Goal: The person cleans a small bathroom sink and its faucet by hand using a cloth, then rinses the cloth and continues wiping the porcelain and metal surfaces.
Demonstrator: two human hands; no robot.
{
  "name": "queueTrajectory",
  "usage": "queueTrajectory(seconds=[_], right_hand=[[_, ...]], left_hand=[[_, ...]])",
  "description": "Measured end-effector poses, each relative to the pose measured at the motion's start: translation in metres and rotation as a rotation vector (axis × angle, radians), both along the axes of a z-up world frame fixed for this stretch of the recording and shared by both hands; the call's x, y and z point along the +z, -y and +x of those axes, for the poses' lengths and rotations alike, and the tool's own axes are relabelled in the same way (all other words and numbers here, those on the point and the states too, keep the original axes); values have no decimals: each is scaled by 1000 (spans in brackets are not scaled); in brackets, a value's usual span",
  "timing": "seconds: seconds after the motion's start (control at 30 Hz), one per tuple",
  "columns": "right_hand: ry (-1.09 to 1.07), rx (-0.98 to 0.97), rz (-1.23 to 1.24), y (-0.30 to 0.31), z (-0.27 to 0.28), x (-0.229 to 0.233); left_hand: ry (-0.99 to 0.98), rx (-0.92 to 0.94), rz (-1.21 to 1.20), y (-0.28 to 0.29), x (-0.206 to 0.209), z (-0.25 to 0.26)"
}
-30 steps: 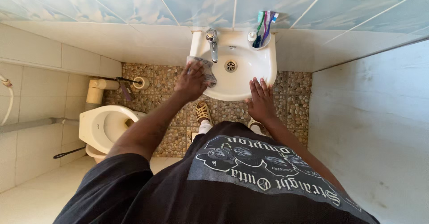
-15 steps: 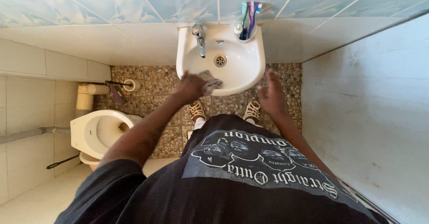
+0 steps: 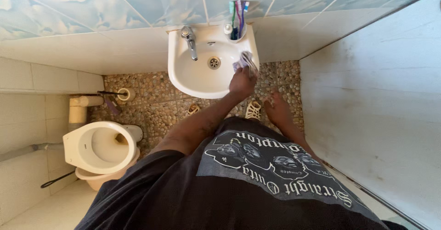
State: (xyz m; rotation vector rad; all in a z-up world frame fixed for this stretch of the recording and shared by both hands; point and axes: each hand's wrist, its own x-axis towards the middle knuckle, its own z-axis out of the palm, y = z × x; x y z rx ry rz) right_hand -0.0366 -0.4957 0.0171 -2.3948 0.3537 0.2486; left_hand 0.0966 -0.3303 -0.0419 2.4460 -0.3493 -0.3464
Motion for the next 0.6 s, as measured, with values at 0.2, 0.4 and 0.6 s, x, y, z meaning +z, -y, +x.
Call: queueTrajectory(seconds=[0.2,0.4,0.6], right_hand=[[-1,32,98,13,0,-9],[-38,-44,322,35,-16,-4],[-109,-51,179,44,-11,0]], left_hand=[[-263,-136,128,-42,24,-20],[150,-403,324,-130,54,-29],[-365,-197,345,-56,80,-34]])
